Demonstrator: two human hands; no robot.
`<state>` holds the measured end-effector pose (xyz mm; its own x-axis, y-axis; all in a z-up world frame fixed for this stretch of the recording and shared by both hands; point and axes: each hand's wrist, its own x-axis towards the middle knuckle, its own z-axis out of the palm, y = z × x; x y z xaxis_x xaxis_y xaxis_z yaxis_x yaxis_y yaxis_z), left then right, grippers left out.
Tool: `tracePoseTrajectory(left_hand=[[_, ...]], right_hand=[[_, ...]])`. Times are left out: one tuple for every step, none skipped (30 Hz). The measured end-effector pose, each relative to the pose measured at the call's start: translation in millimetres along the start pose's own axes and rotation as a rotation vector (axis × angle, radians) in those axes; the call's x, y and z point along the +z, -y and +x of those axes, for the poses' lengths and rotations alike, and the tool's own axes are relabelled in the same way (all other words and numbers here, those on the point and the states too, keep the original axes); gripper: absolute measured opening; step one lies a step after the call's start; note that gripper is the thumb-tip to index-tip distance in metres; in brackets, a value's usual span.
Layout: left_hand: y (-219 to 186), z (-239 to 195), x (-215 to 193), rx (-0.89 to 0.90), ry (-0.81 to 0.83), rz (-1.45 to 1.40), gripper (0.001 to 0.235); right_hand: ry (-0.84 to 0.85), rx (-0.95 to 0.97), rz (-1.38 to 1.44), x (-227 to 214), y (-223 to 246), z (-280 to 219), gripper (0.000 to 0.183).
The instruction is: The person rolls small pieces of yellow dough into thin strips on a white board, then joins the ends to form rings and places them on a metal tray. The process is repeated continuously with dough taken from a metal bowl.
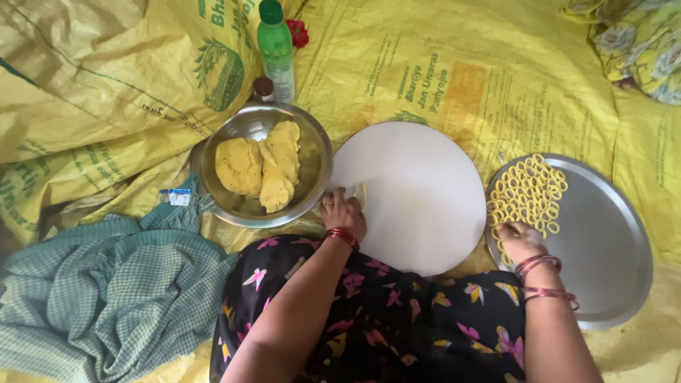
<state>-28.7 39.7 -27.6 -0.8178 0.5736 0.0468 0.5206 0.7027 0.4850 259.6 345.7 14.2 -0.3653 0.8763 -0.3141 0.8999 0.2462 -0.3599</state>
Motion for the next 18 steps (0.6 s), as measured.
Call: tracePoseTrajectory(left_hand=[[-1, 0, -2, 0.043, 0.017, -0.12, 0.014], [-3, 0, -6, 0.091, 0.034, -0.239, 0.012], [-5, -1, -10, 0.14, 0.051, -0.357, 0.011], [-5, -6, -15, 0.108, 0.184, -0.555, 0.015], [-3, -12, -20, 0.074, 0.318, -0.751, 0.019], [-2, -17, -26, 0.038, 0.455, -0.945, 0.023], [-1, -20, -31, -0.012, 0.567, -1.044, 0.026], [0, -24, -36, -0.068, 0.679, -1.142, 0.029], [-1, -27, -40, -0.126, 0.792, -1.237, 0.032], [-2, -29, -43, -0.146, 0.81, -1.278, 0.031], [-4, -32, -46, -0.166, 0.828, -1.318, 0.031], [-5, -33, -48, -0.185, 0.845, -1.359, 0.03], [-5, -36, -50, -0.166, 0.846, -1.388, 0.031], [-6, -36, -52, -0.14, 0.845, -1.415, 0.031], [-7, -33, -53, -0.114, 0.845, -1.441, 0.032], [-7, -33, -54, -0.131, 0.861, -1.427, 0.033], [-7, -33, -53, -0.148, 0.877, -1.413, 0.033], [-7, -33, -53, -0.164, 0.892, -1.4, 0.034]], right_hand=[[-0.019, -0.057, 0.006, -1, 15, -13, 0.04], [-0.039, -0.112, 0.013, 0, 34, -26, 0.037], [0.001, -0.224, 0.148, 3, 54, -40, 0.035], [0.045, -0.33, 0.281, 7, 72, -58, 0.033], [0.109, -0.47, 0.344, 10, 91, -74, 0.032], [0.173, -0.609, 0.406, 12, 109, -90, 0.033], [0.274, -0.619, 0.426, 14, 126, -105, 0.037], [0.378, -0.628, 0.445, 15, 142, -120, 0.042], [0.423, -0.658, 0.477, 16, 157, -133, 0.043], [0.471, -0.689, 0.508, 17, 169, -144, 0.045], [0.519, -0.72, 0.539, 18, 179, -154, 0.046], [0.503, -0.729, 0.498, 18, 186, -162, 0.045], [0.487, -0.737, 0.458, 18, 191, -169, 0.043], [0.465, -0.75, 0.418, 17, 196, -172, 0.042], [0.419, -0.771, 0.382, 15, 199, -172, 0.04], [0.376, -0.787, 0.346, 15, 199, -174, 0.039], [0.333, -0.803, 0.31, 15, 197, -174, 0.038], [0.354, -0.785, 0.352, 16, 196, -173, 0.036]])
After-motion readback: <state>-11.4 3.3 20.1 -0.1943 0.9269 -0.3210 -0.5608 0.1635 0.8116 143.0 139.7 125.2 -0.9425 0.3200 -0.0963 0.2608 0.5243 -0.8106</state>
